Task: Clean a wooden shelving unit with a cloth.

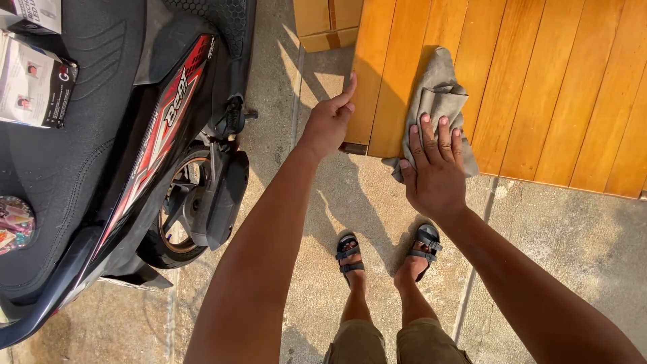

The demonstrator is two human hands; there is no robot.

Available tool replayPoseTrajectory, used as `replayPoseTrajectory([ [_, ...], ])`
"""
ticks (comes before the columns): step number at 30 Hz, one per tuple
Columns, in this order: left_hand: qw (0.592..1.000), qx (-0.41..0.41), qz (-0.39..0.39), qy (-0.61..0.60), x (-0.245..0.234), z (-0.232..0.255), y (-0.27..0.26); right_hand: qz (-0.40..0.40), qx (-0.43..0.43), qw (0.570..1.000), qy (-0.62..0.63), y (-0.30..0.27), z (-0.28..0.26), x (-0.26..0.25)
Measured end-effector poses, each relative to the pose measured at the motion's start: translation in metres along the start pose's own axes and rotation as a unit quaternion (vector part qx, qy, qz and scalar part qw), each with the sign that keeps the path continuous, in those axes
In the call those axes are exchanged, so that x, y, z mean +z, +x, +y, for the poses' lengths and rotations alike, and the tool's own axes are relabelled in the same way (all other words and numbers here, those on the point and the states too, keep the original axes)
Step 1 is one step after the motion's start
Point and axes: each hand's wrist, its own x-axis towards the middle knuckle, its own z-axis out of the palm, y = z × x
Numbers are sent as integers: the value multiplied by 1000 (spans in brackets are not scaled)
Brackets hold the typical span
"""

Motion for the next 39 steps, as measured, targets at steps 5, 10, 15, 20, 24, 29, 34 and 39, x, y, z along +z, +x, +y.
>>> replayPoseTrajectory([
  [5, 998, 35, -56, 18, -7, -8, 1, -1, -43, 999, 3, 18, -71, 43],
  [10, 994, 82, -66, -42, -6, -22, 11, 21, -35, 999, -22, 18, -90, 50],
  [15, 994, -28, -97, -39, -22, 21, -9, 21, -79, 996, -37, 5, -95, 66],
  [20, 987, 60, -23, 145, -1, -18, 12, -29, -101, 994, 20, -34, -77, 60],
  [24, 987, 63, -11, 151, -11, 0, -7, -53, 107, 989, 86, -91, -15, 33],
  [29, 945, 71, 90, 306, 19, 9, -13, 158, 403, 780, 452, -154, 41, -65],
  [34, 893, 127, 172, 396, 79, 65, -18, 307, 290, 901, 101, -147, 96, -129],
  [39, 933, 89, 125, 325, 159, 116, 3, 236, 301, 922, -51, -124, 187, -91],
])
